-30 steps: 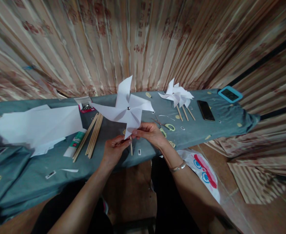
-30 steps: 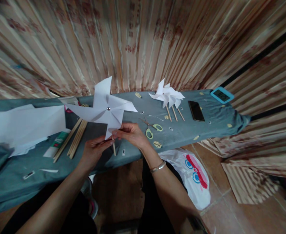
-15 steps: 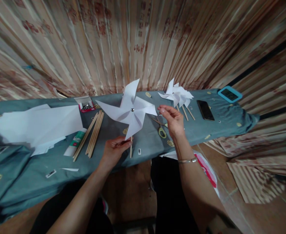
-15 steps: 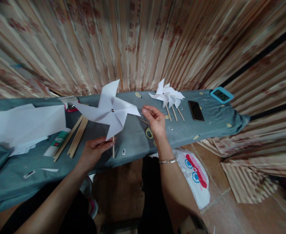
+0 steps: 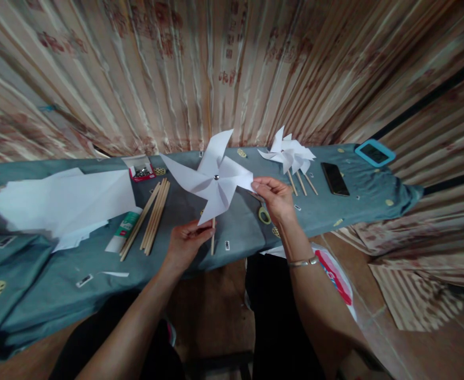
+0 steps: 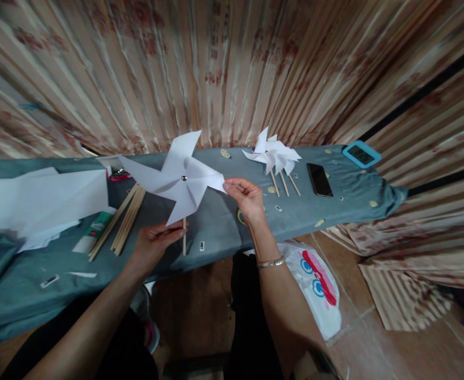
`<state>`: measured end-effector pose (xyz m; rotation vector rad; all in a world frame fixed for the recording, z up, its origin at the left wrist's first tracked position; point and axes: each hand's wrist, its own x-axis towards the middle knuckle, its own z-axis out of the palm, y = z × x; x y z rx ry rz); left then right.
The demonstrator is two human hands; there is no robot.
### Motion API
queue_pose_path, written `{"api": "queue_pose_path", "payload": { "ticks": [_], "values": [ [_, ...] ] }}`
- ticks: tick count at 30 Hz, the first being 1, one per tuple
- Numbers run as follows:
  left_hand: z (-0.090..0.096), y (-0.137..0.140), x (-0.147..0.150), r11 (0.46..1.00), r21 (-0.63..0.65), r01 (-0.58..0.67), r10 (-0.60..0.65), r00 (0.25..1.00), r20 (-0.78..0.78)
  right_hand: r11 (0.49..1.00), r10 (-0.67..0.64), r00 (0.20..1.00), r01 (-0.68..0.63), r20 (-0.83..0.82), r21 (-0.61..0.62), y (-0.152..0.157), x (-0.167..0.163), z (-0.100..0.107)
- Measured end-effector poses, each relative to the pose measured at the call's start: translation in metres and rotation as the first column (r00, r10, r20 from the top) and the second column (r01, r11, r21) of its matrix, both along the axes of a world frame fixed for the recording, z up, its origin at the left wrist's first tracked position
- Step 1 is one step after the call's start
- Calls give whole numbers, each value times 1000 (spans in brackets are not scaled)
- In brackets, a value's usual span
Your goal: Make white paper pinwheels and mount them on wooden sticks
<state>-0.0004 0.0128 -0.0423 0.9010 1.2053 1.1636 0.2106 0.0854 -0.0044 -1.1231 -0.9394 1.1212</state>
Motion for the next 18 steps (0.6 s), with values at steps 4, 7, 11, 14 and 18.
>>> {"api": "queue_pose_path", "payload": {
  "ticks": [4, 7, 11, 14, 18],
  "values": [
    [-1, 1, -1, 1000, 12, -20, 20, 999, -40, 1000, 27, 1000, -27, 10, 1, -4, -5, -2],
    [-2, 2, -2, 999, 44, -25, 29, 997, -72, 998, 67, 997, -67, 34, -12, -8, -8, -4],
    [-2, 2, -3, 998, 53, -20, 25, 995, -92, 990, 128, 991, -125, 42, -58, -13, -12, -7],
    [-2, 2, -4, 998, 51, -32, 35, 997, -74, 980, 184, 983, -182, 12, -81, -16, -17, -6],
    [-1, 3, -5, 998, 49, -50, 53, 996, -65, 960, 254, 967, -256, -38, -113, -22, -25, -3]
  ]
}}
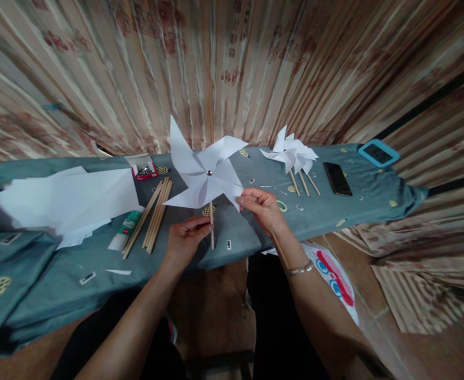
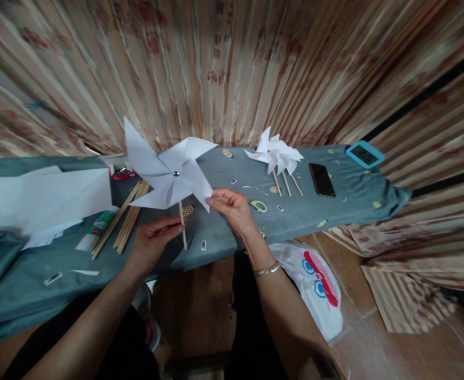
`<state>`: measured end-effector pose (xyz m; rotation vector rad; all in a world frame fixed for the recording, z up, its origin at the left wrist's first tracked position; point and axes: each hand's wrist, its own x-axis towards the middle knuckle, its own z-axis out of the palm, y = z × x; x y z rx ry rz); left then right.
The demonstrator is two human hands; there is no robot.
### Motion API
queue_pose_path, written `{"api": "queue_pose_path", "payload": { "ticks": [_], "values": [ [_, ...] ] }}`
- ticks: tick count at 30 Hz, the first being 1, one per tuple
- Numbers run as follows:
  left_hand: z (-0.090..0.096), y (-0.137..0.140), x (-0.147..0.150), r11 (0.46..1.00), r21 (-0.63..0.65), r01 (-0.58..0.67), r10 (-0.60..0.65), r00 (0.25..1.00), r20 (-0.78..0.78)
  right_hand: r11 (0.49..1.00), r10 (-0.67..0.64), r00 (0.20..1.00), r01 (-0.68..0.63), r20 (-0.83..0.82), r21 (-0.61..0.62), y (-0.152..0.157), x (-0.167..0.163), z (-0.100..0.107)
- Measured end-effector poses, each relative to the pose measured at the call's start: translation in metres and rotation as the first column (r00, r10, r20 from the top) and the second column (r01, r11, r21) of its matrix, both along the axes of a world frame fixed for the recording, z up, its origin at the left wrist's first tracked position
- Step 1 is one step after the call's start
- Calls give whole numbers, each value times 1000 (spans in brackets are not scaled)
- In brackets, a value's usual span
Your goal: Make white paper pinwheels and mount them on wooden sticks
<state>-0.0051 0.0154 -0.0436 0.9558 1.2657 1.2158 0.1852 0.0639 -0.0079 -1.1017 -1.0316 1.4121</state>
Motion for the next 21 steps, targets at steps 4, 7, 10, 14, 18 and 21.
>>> {"api": "queue_pose_path", "payload": {
  "ticks": [4, 7, 10, 14, 18, 21],
  "values": [
    [-1, 0, -1, 1000, 6, -2, 2, 1000, -16, 998, 53, 999, -54, -7, -16, -4, -5, 3],
    [-2, 0, -1, 1000, 18, 7, -6, 1000, -28, 997, 73, 997, -73, -8, -13, -5, -6, 4],
    [-3, 1, 0, 1000, 16, 6, -6, 1000, -27, 996, 86, 996, -86, -2, -16, -6, -6, 5],
    [-3, 1, 0, 1000, 12, -6, 6, 1000, -24, 994, 102, 995, -102, 2, -23, -7, -7, 7],
    [-3, 1, 1, 1000, 2, -1, 1, 1000, -24, 993, 114, 993, -113, 27, -17, -8, -7, 8],
    [-2, 0, 2, 1000, -1, 11, -11, 1000, -28, 993, 121, 992, -120, 31, -17, -9, -7, 8]
  ]
}}
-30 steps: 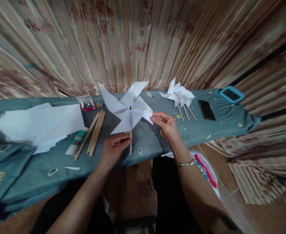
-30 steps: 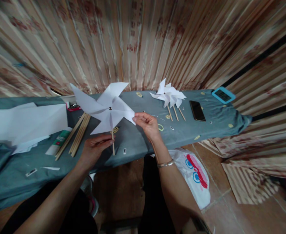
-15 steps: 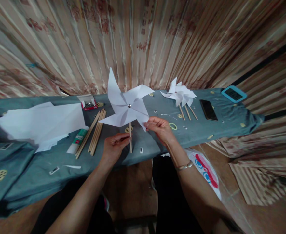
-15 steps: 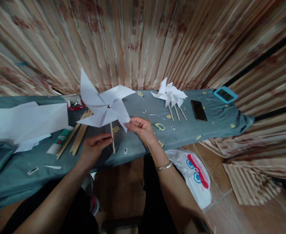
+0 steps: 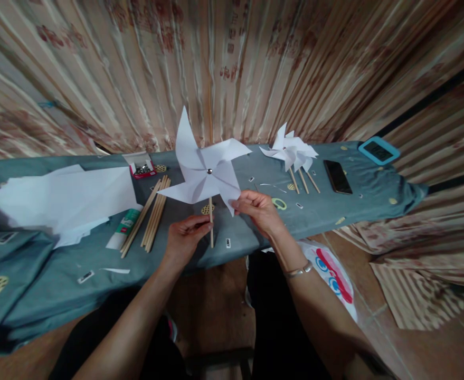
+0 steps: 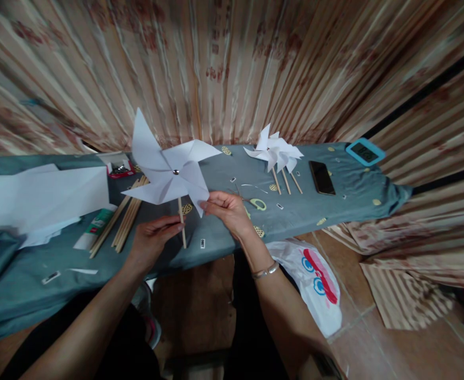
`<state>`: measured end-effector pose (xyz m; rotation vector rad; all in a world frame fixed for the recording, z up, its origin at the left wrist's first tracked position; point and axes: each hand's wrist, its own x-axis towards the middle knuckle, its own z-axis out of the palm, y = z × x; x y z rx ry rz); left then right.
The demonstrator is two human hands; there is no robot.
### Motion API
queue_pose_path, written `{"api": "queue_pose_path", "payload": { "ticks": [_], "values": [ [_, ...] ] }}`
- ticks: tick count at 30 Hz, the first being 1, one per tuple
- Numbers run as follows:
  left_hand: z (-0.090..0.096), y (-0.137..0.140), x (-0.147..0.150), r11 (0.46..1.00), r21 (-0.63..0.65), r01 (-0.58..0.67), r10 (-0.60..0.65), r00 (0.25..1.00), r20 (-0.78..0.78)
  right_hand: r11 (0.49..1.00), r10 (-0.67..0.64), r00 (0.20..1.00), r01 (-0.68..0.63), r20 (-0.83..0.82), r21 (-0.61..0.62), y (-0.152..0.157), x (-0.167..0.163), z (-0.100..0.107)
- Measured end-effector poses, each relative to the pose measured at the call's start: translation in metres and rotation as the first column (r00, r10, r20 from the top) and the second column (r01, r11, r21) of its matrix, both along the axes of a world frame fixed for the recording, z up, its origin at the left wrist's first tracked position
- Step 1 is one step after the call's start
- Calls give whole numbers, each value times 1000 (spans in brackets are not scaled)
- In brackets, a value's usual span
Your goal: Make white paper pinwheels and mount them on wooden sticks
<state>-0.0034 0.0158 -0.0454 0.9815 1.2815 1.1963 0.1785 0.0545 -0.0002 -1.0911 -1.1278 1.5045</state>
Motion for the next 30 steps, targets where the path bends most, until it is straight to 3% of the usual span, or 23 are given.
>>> {"api": "queue_pose_path", "payload": {
  "ticks": [17, 30],
  "values": [
    [2, -2, 5, 1000, -10, 29, -29, 999, 39, 992, 113, 993, -114, -38, -45, -6, -13, -6],
    [9, -3, 6, 995, 5, 96, -96, 995, 39, 975, 222, 975, -222, 9, 9, -8, -16, -9]
  ]
}}
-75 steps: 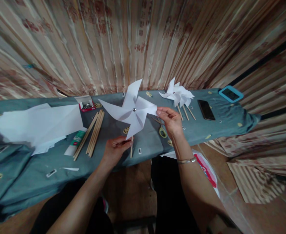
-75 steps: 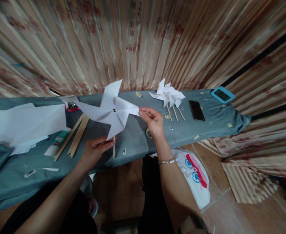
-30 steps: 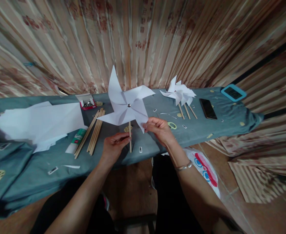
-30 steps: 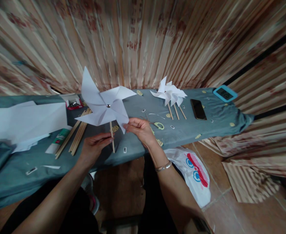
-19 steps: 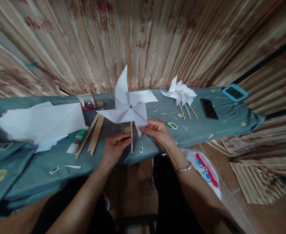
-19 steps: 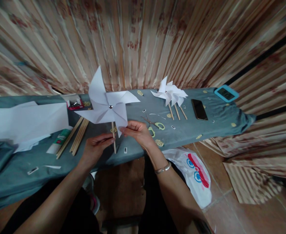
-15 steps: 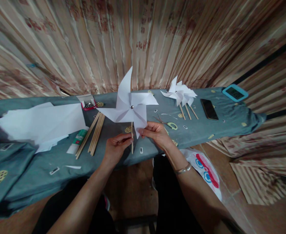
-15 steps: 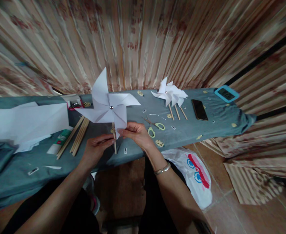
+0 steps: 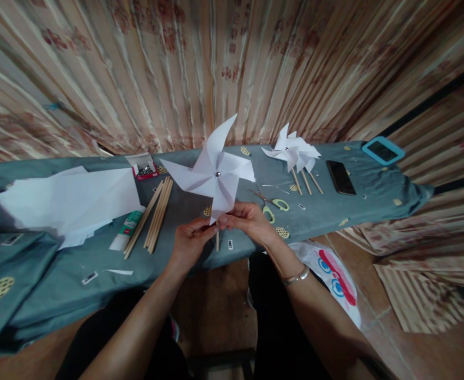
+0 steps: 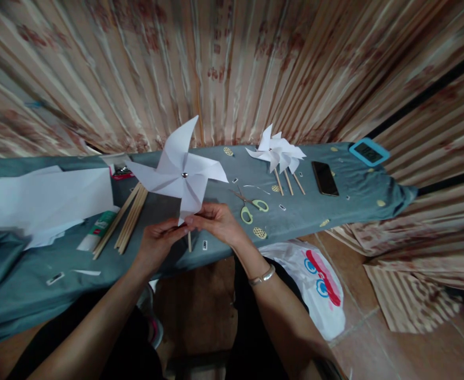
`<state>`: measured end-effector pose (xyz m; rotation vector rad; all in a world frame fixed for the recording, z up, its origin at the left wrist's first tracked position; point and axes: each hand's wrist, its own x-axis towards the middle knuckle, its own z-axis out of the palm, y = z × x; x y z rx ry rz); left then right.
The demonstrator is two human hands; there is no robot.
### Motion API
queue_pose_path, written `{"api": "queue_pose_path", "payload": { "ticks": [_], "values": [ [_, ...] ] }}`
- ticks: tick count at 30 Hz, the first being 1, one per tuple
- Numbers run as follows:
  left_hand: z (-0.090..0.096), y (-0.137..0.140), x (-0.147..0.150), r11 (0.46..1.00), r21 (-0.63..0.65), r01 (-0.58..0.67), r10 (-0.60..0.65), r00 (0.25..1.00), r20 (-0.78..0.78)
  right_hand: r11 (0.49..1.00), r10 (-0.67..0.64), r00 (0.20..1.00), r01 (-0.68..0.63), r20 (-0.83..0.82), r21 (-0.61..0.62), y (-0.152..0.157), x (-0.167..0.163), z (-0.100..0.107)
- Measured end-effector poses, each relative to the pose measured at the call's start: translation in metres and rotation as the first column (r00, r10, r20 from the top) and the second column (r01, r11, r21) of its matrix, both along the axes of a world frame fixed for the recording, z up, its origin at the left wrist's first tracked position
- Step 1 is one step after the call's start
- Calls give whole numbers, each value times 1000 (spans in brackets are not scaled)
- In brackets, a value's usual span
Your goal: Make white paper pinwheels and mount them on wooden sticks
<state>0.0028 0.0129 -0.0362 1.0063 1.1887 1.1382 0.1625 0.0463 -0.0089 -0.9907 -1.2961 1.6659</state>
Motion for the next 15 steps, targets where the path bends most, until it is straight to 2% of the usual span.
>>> {"api": "queue_pose_path", "payload": {
  "ticks": [6, 11, 13, 15],
  "values": [
    [-4, 0, -3, 1000, -4, -30, 30, 999, -35, 998, -15, 996, 9, 92, 55, 2, 15, 7],
    [-5, -1, -5, 999, -21, -50, 50, 999, -2, 991, -106, 981, 91, 160, 98, 10, 39, 9],
    [-5, -2, -6, 999, -28, -45, 45, 999, 7, 975, -201, 967, 183, 155, 124, 15, 46, 7],
    [-6, -3, -7, 998, -39, -40, 41, 999, 20, 922, -371, 923, 353, 105, 155, 22, 49, 4]
  ]
}}
